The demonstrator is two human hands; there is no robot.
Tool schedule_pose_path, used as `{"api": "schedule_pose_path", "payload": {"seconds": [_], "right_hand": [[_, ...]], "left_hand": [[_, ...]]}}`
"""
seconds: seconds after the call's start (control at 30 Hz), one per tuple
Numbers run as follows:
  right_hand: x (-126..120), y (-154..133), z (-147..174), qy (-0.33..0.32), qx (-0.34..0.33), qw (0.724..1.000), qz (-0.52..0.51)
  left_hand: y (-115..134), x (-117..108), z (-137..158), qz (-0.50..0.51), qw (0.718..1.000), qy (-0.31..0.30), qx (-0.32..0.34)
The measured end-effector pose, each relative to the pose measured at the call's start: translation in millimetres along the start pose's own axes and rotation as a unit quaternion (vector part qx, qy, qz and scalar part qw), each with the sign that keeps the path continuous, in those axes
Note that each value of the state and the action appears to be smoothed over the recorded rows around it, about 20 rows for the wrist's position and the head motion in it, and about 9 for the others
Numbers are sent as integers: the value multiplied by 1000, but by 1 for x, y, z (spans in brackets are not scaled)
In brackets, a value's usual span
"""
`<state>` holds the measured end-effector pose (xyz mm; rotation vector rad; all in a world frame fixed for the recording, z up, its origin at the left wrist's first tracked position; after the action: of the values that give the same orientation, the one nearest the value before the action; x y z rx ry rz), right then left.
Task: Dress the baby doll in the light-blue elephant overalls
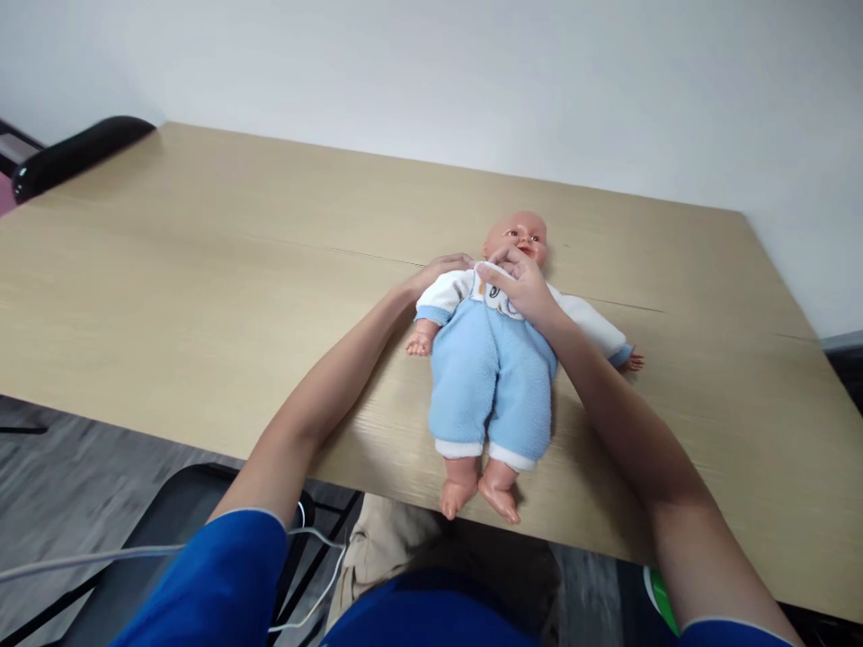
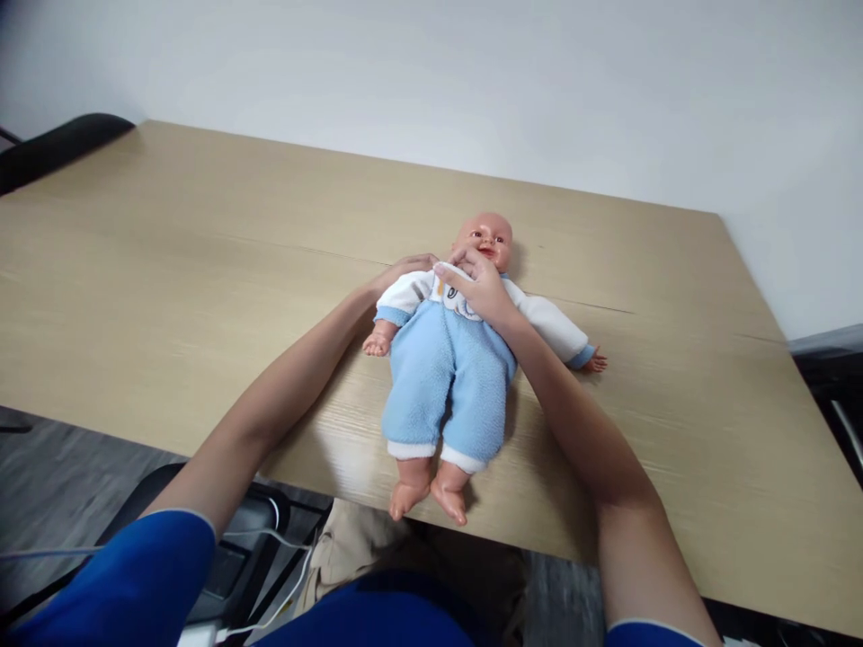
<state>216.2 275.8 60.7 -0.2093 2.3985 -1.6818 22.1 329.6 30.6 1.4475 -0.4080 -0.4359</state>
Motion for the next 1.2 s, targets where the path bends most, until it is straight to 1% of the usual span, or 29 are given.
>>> {"api": "schedule_pose_path", "payload": {"seconds": [0.2,0.33,0.43,0.53,0.6,0.7,0.73,0.8,0.83,0.9,0.93,0.97,1.0,1.03,1.1,1.13,1.17,1.2], "right_hand": [[-5,3,3,34,11,999,12],[-6,3,3,35,2,999,14],[-6,3,3,37,0,999,8],[-7,1,4,45,11,999,16],[-7,-3,4,41,32,998,18],[-10,-16,5,15,72,997,30],[-12,-22,6,3,84,995,50],[-21,-35,9,-22,103,986,129],[-26,-41,10,-37,110,977,179],[-39,-52,12,-69,118,950,279],[-45,-56,12,-85,119,936,320],[-51,-58,11,-99,119,924,350],[-56,-58,10,-110,118,914,372],[-61,-57,9,-118,117,908,384],[-68,-51,7,-136,112,907,383],[-70,-47,5,-143,108,909,375],[-71,-42,4,-146,101,913,369],[-72,-38,3,-147,94,915,364]], "left_hand": [[-5,11,11,70,997,11,-17],[-4,14,-1,78,997,-13,11],[-3,16,-14,63,997,-41,16],[-3,16,-20,41,997,-60,21],[-4,14,-19,32,998,-58,24],[-4,8,-14,-24,999,-32,18],[-2,5,-12,-58,998,-18,15],[5,-2,-6,-138,990,19,17],[11,-5,-2,-179,983,41,27],[28,-9,9,-253,962,82,65],[38,-10,16,-281,951,91,87],[48,-9,23,-302,944,85,105],[56,-7,31,-317,940,60,113],[64,-4,38,-325,939,19,109],[73,4,50,-328,939,-80,69],[75,6,54,-328,937,-115,43],[75,7,57,-330,934,-136,17],[75,7,58,-336,931,-146,-5]]}}
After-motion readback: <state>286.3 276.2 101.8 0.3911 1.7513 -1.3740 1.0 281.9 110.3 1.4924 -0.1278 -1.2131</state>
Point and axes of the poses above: each hand's wrist, its own z-axis away from the middle knuckle, its own x-axis out of the palm, y = z × x, the point moved 3 cm from there along -z, towards the middle knuckle, and after that the axes turned 7 degrees about -x, right-handed, at the moved point
